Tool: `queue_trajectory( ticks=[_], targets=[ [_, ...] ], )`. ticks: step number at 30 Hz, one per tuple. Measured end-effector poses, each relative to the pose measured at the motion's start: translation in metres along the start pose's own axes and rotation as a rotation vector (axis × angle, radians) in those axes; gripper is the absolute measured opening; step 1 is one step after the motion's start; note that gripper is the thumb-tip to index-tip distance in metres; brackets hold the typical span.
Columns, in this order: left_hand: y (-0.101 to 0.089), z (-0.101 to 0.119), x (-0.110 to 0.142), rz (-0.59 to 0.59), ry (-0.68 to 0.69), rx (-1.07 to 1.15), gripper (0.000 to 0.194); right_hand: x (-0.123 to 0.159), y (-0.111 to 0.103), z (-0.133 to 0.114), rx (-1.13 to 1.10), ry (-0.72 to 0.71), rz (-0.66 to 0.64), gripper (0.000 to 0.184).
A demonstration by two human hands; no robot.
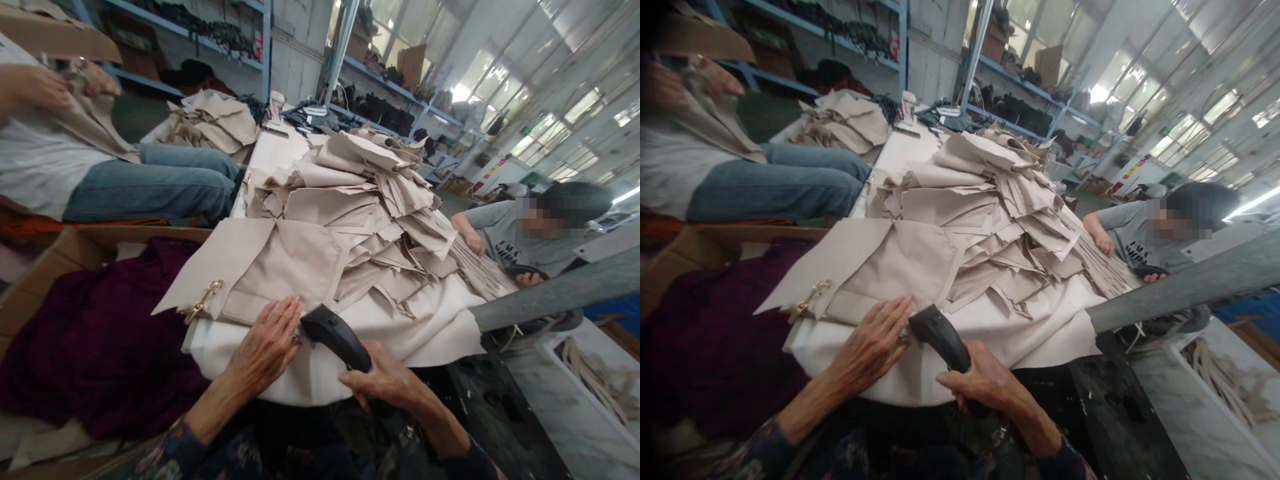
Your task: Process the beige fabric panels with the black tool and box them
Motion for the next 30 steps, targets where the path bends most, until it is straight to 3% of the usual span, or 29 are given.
queue_trajectory(
  ticks=[8, 15, 18, 21, 24, 27, 30],
  targets=[
    [0.005, -0.001, 0.001, 0.013, 0.018, -0.017, 0.052, -0.017, -0.032, -0.003, -0.041, -0.062, 0.211, 0.02],
    [0.0, 0.0, -0.001, 0.052, 0.015, -0.032, 0.05, -0.048, -0.022, -0.025, -0.019, -0.085, 0.142, 0.021],
    [0.001, 0.0, 0.0, 0.057, 0.022, -0.034, 0.049, -0.061, -0.03, -0.039, -0.012, -0.106, 0.245, 0.021],
    [0.003, 0.001, 0.001, 0.066, 0.027, -0.018, 0.051, -0.059, -0.048, -0.046, -0.048, -0.116, 0.375, 0.022],
    [0.0, -0.001, 0.0, 0.082, 0.038, 0.036, 0.05, -0.048, -0.061, -0.042, -0.083, -0.116, 0.41, 0.024],
    [-0.014, -0.016, -0.007, 0.125, -0.022, 0.096, 0.038, -0.038, -0.066, -0.033, -0.058, -0.102, 0.385, 0.027],
    [-0.033, -0.055, -0.019, 0.129, -0.246, -0.061, 0.03, -0.029, -0.065, -0.021, -0.018, -0.071, 0.337, 0.029]
  ],
)
Point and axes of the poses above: each hand's wrist, its own x-axis away from the middle knuckle, its own y-axis out of the palm, z = x × y, the point moved 6 cm from there along -x, towards the middle knuckle, and after that the axes turned 11 degrees about z, right-handed, at the moved point
